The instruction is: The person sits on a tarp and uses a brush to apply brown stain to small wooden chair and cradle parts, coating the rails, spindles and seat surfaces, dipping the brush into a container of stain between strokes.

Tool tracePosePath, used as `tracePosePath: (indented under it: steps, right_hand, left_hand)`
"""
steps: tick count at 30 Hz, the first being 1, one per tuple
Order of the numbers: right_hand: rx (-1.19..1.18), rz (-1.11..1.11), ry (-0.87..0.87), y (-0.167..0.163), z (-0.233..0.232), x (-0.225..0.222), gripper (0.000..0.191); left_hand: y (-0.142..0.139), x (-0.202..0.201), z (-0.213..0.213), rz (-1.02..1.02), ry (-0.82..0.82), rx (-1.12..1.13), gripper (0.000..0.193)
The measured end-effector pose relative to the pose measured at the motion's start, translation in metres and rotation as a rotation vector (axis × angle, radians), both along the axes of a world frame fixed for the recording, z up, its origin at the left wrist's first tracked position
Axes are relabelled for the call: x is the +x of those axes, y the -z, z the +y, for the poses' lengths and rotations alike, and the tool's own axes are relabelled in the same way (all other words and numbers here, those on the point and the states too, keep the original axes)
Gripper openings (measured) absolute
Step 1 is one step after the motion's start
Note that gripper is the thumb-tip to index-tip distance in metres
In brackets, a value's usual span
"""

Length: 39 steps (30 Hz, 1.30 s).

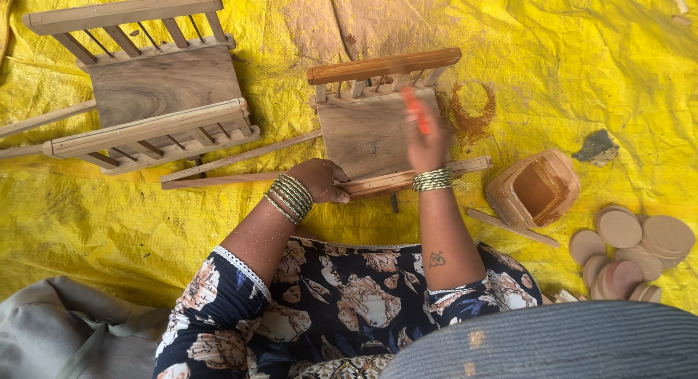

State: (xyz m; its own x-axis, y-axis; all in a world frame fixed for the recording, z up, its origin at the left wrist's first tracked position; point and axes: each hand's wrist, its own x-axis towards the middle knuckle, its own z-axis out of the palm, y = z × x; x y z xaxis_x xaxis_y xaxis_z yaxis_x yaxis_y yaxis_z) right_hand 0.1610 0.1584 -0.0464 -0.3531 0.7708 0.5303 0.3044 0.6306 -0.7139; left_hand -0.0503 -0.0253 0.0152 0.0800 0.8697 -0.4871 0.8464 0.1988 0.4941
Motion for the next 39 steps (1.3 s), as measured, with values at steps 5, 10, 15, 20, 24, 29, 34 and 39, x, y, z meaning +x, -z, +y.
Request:
tracePosePath:
  steps: [5,10,15,20,24,29,34,39]
  right_hand:
    - [-0.321,0.073,-0.303,0.003,-0.022,-0.018,0.027]
    - [-0.14,0.169,0.143,0.009,0.002,-0.004,0.026]
    - [-0.131,0.083,0.34,0.002,0.01,0.005,0.027]
    - [-0.188,0.062,-0.196,-0.001,-0.018,-0.012,0.028]
    - [-0.255,0.044,0.027,0.0,-0.012,-0.012,0.028]
    - [-0.043,0.111,0.258,-0.004,0.007,0.008,0.028]
    - [-0.06,-0.045,0.03,-0.007,-0.01,-0.003,0.026]
    - [-0.239,0.072,-0.116,-0.007,-0.014,-0.012,0.027]
  left_hand:
    - [-0.002,-0.001,-0.002,-0.005,-0.016,-0.03,0.059]
    - [-0.002,0.0,-0.001,0.007,-0.016,-0.031,0.06]
    - [-0.001,0.0,0.0,0.004,-0.001,-0.013,0.061]
    - [-0.002,0.0,-0.001,0.0,-0.009,-0.029,0.061]
    - [0.0,-0.001,-0.002,-0.013,-0.016,-0.02,0.061]
    - [0.001,0.0,0.001,-0.011,-0.007,-0.025,0.061]
    - [-0.001,-0.001,0.001,-0.004,-0.01,-0.034,0.061]
    - [-0.005,0.0,-0.001,-0.01,-0.02,-0.033,0.061]
